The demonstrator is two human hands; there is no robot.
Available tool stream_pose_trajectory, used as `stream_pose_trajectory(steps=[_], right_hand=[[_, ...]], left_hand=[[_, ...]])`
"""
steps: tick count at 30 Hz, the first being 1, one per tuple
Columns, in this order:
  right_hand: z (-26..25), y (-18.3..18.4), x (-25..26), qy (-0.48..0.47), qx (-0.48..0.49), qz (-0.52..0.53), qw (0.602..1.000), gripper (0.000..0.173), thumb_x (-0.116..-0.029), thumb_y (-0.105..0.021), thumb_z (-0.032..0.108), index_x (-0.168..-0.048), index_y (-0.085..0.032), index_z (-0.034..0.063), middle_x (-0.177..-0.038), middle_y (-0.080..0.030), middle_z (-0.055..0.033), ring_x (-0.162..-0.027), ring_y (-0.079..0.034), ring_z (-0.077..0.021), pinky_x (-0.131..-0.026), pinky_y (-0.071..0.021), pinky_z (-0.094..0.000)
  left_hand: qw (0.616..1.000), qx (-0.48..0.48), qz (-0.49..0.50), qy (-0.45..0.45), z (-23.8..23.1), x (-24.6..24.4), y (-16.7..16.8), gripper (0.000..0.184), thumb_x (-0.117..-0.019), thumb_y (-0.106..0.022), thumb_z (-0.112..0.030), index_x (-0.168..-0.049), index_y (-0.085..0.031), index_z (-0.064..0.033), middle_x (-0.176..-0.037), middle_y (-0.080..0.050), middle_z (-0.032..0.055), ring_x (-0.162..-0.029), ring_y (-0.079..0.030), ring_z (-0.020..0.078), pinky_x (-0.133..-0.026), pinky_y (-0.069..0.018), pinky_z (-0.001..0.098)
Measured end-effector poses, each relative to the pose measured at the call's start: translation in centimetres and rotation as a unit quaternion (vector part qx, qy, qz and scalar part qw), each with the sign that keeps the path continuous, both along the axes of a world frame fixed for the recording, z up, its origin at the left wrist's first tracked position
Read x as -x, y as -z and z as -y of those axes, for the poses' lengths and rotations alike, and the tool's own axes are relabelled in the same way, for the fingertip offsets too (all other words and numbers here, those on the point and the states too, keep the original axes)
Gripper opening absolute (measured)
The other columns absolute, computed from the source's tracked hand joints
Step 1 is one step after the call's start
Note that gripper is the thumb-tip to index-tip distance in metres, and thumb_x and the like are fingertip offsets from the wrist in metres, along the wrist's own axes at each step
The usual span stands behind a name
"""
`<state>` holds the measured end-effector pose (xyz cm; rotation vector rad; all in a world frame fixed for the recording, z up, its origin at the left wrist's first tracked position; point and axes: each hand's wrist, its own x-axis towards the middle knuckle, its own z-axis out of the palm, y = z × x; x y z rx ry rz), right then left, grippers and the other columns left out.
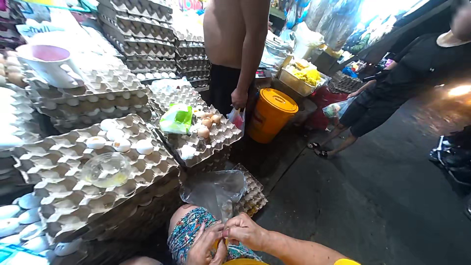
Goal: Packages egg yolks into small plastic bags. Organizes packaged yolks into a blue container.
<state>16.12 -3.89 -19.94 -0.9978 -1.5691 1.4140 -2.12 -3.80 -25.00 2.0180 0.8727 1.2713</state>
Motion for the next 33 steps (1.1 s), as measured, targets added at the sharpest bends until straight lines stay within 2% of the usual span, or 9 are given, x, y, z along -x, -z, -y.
stream_pose_trajectory(steps=[3, 6, 9, 12, 15, 18, 22, 26, 33], right_hand=[[-0.2, -0.8, 0.4, 0.005, -0.003, 0.023, 1.0, 0.031, -0.0989, -0.046, 0.011, -0.075, -0.064, 0.0021, -0.062, -0.05, 0.008, -0.056, -0.045, 0.0037, -0.055, -0.0378, -0.0163], [-0.4, -1.0, 0.6, 0.021, -0.105, 0.088, 0.99, 0.034, -0.1043, -0.046, 0.012, -0.083, -0.066, -0.0068, -0.067, -0.056, -0.0051, -0.062, -0.051, -0.0053, -0.061, -0.0424, -0.0215], [-0.3, -0.4, 0.3, 0.036, -0.227, 0.161, 0.96, 0.034, -0.1074, -0.05, 0.021, -0.104, -0.069, -0.0069, -0.097, -0.068, -0.018, -0.094, -0.066, -0.0224, -0.087, -0.0541, -0.0341], [-0.1, 0.5, 0.2, 0.058, -0.277, 0.241, 0.928, 0.052, -0.1034, -0.055, 0.045, -0.129, -0.067, 0.0013, -0.124, -0.067, -0.0199, -0.115, -0.065, -0.0311, -0.094, -0.0563, -0.0443], [-0.4, 1.6, 0.4, 0.045, -0.299, 0.225, 0.926, 0.047, -0.1035, -0.056, 0.044, -0.13, -0.071, 0.0081, -0.132, -0.065, -0.0188, -0.116, -0.064, -0.0307, -0.095, -0.0552, -0.044], [-0.6, 3.0, 0.5, -0.002, -0.299, 0.169, 0.939, 0.058, -0.105, -0.05, 0.049, -0.135, -0.066, 0.0027, -0.144, -0.059, -0.0196, -0.129, -0.059, -0.0323, -0.108, -0.0475, -0.0477], [-0.7, 3.8, 1.0, 0.014, -0.295, 0.09, 0.951, 0.043, -0.1047, -0.056, 0.031, -0.129, -0.069, -0.0021, -0.14, -0.062, -0.0206, -0.129, -0.059, -0.03, -0.111, -0.0448, -0.0431], [-0.7, 3.4, 1.9, 0.097, -0.311, 0.084, 0.942, 0.024, -0.1008, -0.06, 0.012, -0.111, -0.078, -0.0002, -0.123, -0.073, -0.0141, -0.117, -0.067, -0.0238, -0.103, -0.0496, -0.0408], [-0.8, 3.4, 3.8, 0.222, -0.401, 0.189, 0.868, 0.02, -0.0982, -0.059, 0.013, -0.091, -0.075, 0.0032, -0.095, -0.076, -0.0095, -0.092, -0.071, -0.0214, -0.084, -0.0568, -0.0348]], left_hand=[[0.999, 0.022, 0.025, 0.001, 0.2, 0.0, -0.2, 0.015, -0.0906, -0.059, -0.009, -0.096, -0.07, -0.0014, -0.106, -0.076, 0.0074, -0.113, -0.068, 0.0062, -0.111, -0.0474, 0.0318], [0.999, 0.014, 0.046, -0.017, 0.0, 0.0, -0.3, 0.012, -0.0927, -0.06, -0.009, -0.097, -0.068, -0.0013, -0.104, -0.076, 0.0058, -0.111, -0.068, 0.003, -0.11, -0.0474, 0.0279], [0.998, 0.017, 0.049, -0.021, -0.2, 0.2, -0.1, 0.013, -0.095, -0.06, -0.01, -0.098, -0.069, -0.0016, -0.105, -0.076, 0.0068, -0.112, -0.068, 0.0041, -0.109, -0.0488, 0.0279], [0.999, 0.014, 0.044, -0.024, -0.2, 0.5, 0.2, 0.018, -0.0973, -0.061, -0.016, -0.097, -0.067, 0.0004, -0.101, -0.075, 0.0094, -0.108, -0.069, 0.0049, -0.106, -0.0502, 0.0266], [0.999, 0.003, 0.039, -0.027, -0.3, 0.5, 0.1, 0.019, -0.0952, -0.062, -0.017, -0.091, -0.066, 0.0019, -0.09, -0.071, 0.01, -0.092, -0.067, 0.0023, -0.089, -0.0535, 0.0161], [0.998, 0.011, 0.042, -0.036, -0.3, 0.5, 0.0, 0.02, -0.0938, -0.061, -0.014, -0.089, -0.066, 0.0052, -0.088, -0.071, 0.0135, -0.087, -0.068, 0.002, -0.084, -0.0536, 0.0147], [0.998, 0.016, 0.052, -0.04, -0.2, 0.5, 0.0, 0.016, -0.0912, -0.062, -0.01, -0.091, -0.067, 0.0051, -0.091, -0.073, 0.0106, -0.091, -0.068, -0.002, -0.087, -0.0529, 0.0131], [0.998, 0.018, 0.048, -0.044, -0.3, 0.3, -0.2, 0.014, -0.0927, -0.062, -0.011, -0.089, -0.067, 0.0019, -0.09, -0.072, 0.0091, -0.091, -0.067, -0.0018, -0.085, -0.0531, 0.0132], [0.996, 0.028, 0.058, -0.068, 0.0, 0.1, 0.3, 0.017, -0.0905, -0.061, -0.014, -0.092, -0.067, 0.0017, -0.092, -0.074, 0.007, -0.099, -0.069, 0.0001, -0.103, -0.0502, 0.0223]])
